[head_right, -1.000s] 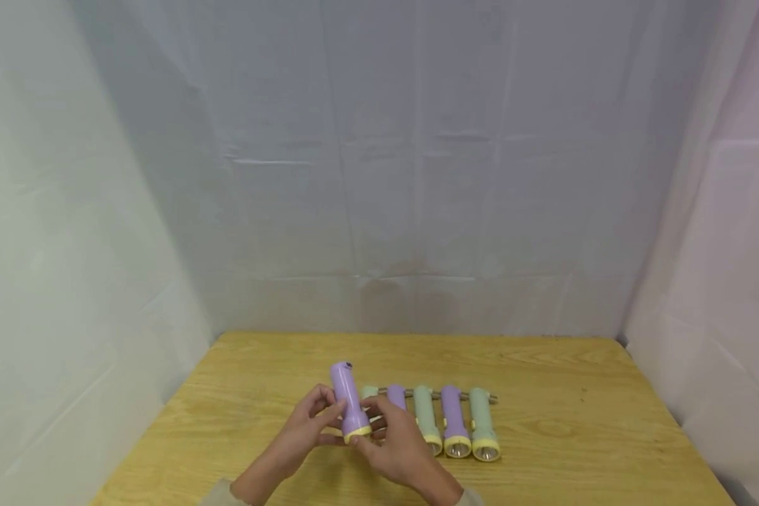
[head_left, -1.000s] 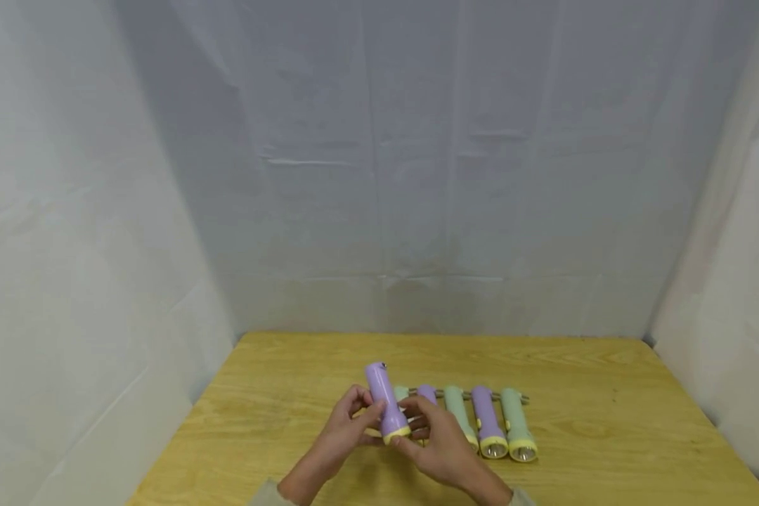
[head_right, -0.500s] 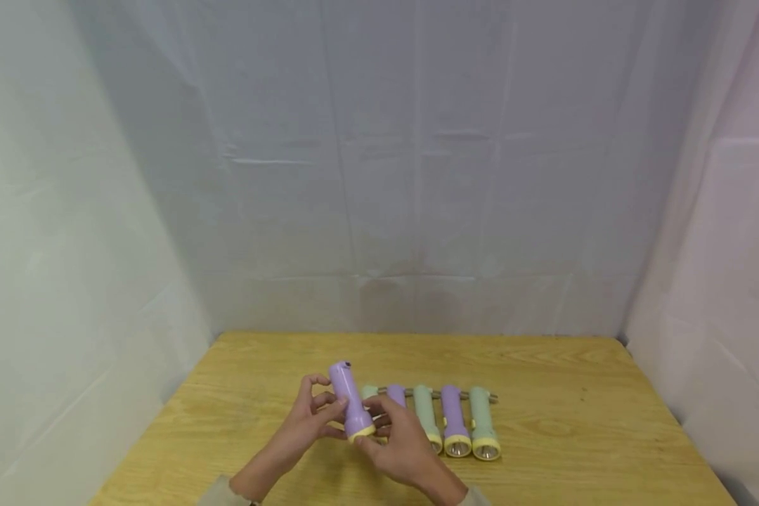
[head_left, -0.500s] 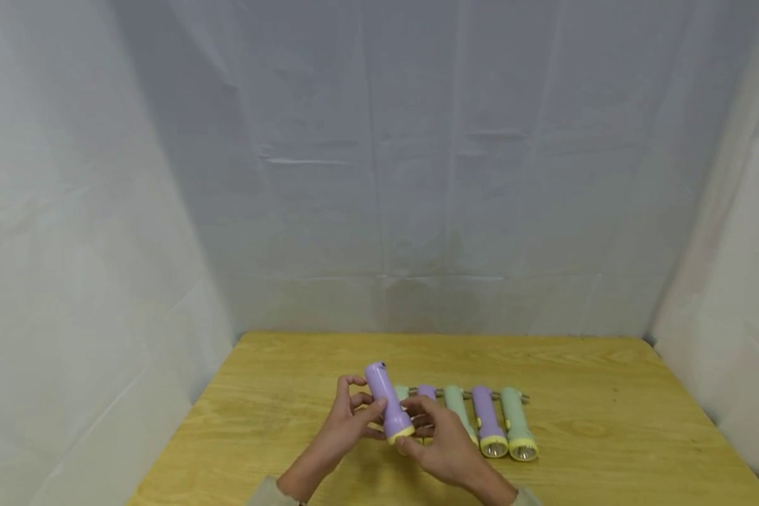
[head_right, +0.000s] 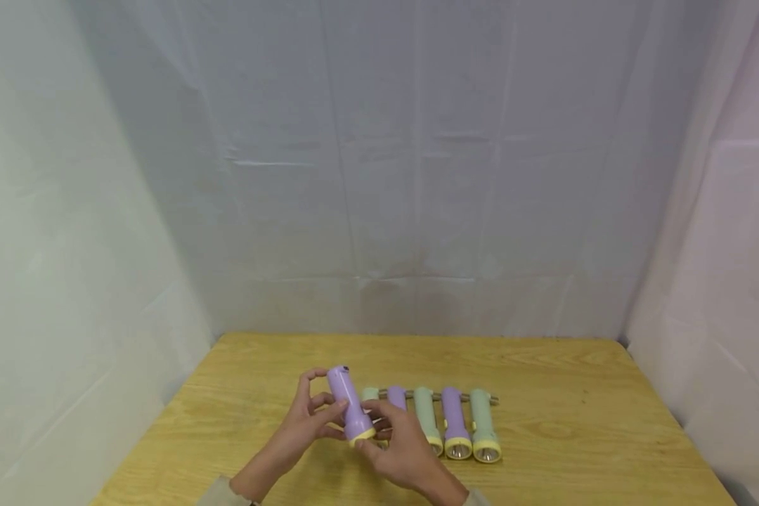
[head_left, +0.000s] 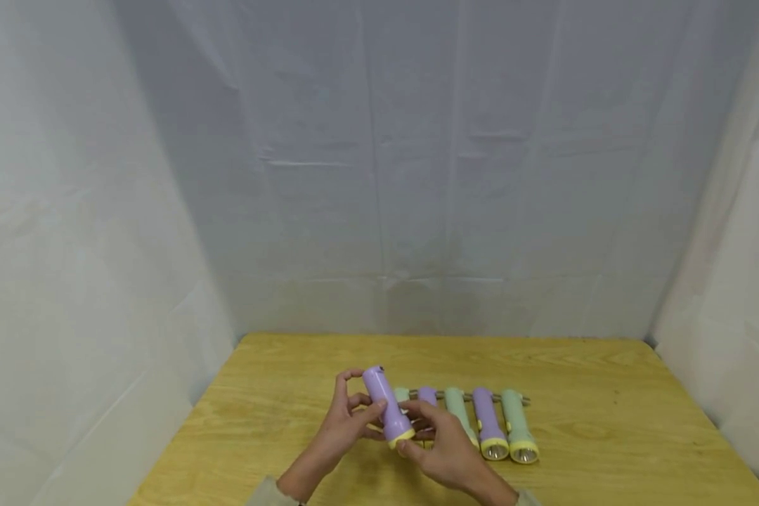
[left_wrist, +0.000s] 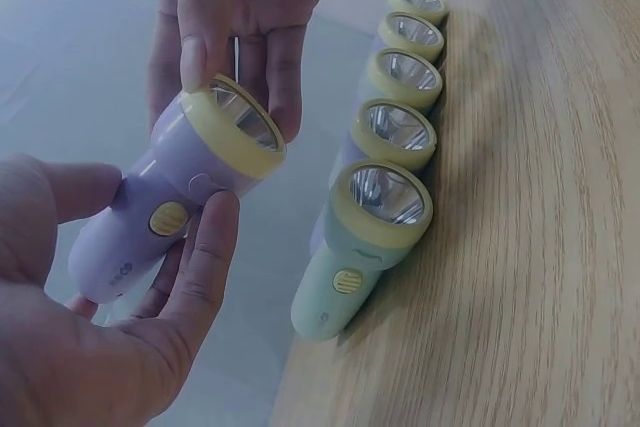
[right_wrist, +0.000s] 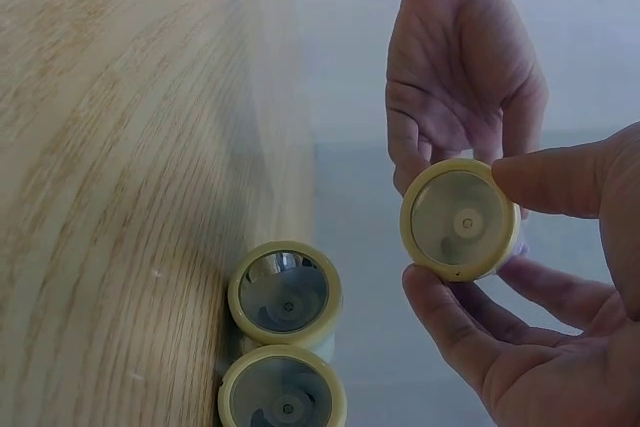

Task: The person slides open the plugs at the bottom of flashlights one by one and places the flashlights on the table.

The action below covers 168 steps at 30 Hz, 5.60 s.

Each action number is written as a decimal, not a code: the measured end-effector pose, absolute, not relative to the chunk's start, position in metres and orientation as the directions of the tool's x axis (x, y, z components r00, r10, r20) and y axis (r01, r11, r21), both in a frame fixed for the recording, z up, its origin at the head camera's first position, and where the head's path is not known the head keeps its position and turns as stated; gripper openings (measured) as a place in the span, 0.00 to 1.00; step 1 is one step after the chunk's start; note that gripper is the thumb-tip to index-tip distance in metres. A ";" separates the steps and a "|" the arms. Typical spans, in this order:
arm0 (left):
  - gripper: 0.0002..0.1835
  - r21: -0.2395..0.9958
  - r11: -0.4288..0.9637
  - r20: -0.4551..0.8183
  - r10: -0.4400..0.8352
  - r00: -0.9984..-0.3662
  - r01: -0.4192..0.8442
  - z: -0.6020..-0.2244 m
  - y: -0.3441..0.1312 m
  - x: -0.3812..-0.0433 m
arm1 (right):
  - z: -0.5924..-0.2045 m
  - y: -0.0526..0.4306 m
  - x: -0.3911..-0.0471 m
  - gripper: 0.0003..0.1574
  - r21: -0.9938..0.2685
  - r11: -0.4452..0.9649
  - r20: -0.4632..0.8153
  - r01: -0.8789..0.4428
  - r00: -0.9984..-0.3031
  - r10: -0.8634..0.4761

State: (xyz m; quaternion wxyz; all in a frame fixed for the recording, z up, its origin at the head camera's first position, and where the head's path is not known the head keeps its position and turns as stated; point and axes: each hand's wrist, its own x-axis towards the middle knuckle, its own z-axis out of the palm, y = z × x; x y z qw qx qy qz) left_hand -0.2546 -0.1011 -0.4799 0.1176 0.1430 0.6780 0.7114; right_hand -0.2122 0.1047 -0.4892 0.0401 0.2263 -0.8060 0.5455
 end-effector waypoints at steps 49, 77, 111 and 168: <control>0.35 0.998 -0.038 0.058 0.410 -0.910 0.046 -0.472 -0.106 -0.254 | -0.487 0.104 -0.215 0.34 -0.792 0.351 0.369 -0.500 -0.849 -0.378; 0.34 0.998 -0.031 0.067 0.385 -0.921 0.059 -0.474 -0.108 -0.254 | -0.485 0.100 -0.214 0.34 -0.781 0.355 0.383 -0.514 -0.843 -0.378; 0.34 0.998 -0.007 0.061 0.375 -0.925 0.063 -0.472 -0.107 -0.253 | -0.482 0.099 -0.213 0.36 -0.794 0.337 0.371 -0.506 -0.843 -0.389; 0.32 0.993 0.104 0.017 0.296 -0.955 0.050 -0.477 -0.121 -0.264 | -0.490 0.066 -0.209 0.30 -0.740 0.449 0.377 -0.501 -0.862 -0.339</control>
